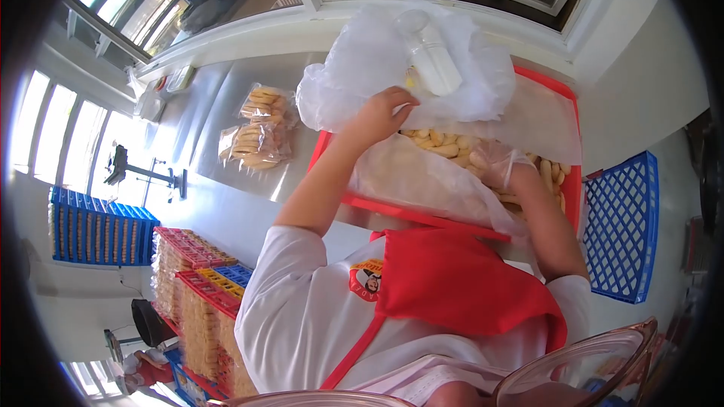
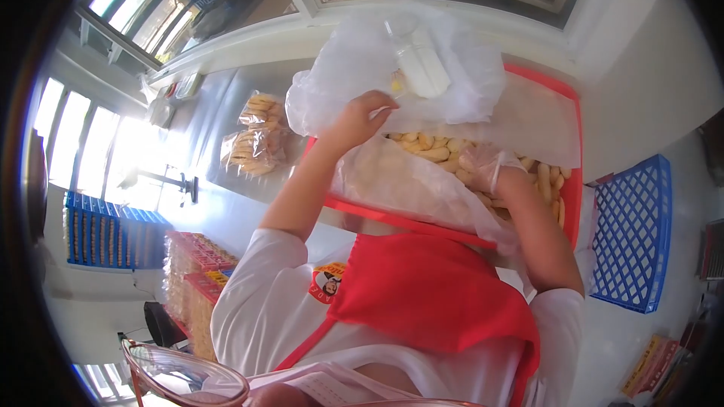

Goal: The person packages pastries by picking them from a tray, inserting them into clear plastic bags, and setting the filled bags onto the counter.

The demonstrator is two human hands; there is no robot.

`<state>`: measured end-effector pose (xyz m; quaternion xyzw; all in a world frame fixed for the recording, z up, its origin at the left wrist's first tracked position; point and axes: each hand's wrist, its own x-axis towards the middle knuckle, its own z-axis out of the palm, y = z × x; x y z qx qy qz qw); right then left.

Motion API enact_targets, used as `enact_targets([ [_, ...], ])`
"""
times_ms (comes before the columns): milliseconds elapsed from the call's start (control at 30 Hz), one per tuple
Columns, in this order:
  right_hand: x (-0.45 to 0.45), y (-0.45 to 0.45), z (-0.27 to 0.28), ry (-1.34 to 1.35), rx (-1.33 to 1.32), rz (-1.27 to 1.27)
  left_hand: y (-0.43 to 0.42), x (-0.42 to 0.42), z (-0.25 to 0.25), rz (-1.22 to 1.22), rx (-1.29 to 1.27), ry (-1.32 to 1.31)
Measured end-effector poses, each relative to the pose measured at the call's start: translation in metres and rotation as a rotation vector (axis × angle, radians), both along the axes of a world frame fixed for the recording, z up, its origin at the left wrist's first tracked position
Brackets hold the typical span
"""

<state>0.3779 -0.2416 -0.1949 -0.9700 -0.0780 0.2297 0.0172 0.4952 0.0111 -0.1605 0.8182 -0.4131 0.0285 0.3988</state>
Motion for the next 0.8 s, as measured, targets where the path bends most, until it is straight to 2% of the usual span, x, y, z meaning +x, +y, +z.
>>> enact_targets([
  [33, -0.002, 0.000, 0.005, -0.004, 0.043, -0.007, -0.019, 0.008, -0.003, -0.030, -0.001, -0.069],
  [133, -0.020, 0.011, 0.019, -0.011, 0.166, -0.049, -0.068, 0.038, -0.019, -0.022, 0.123, -0.527],
  [200, -0.042, 0.011, 0.024, -0.011, 0.251, -0.096, -0.085, 0.046, -0.022, 0.036, 0.489, -0.490],
  [233, -0.054, 0.005, 0.015, -0.121, 0.187, -0.042, -0.091, 0.048, -0.022, 0.062, 0.672, -0.476],
  [300, -0.075, -0.007, -0.010, -0.335, 0.054, 0.062, -0.103, 0.053, -0.026, 0.102, 0.867, -0.416],
  [400, -0.087, -0.003, 0.001, -0.385, 0.175, -0.187, -0.105, 0.057, -0.036, 0.163, 0.732, -0.404],
  [467, -0.088, -0.006, -0.007, -0.472, 0.141, -0.188, -0.099, 0.067, -0.048, 0.145, 0.574, -0.369],
  [533, -0.086, -0.010, -0.013, -0.614, 0.138, -0.204, -0.093, 0.063, -0.033, 0.196, 0.331, -0.146],
  [667, -0.084, -0.015, -0.018, -0.583, 0.141, -0.249, -0.075, 0.067, -0.020, 0.314, 0.021, 0.131],
  [700, -0.085, -0.016, -0.021, -0.531, 0.153, -0.238, -0.071, 0.065, -0.019, 0.249, -0.240, 0.452],
  [800, -0.082, -0.018, -0.018, -0.334, 0.137, -0.264, -0.050, 0.037, 0.000, 0.204, -0.538, 0.852],
])
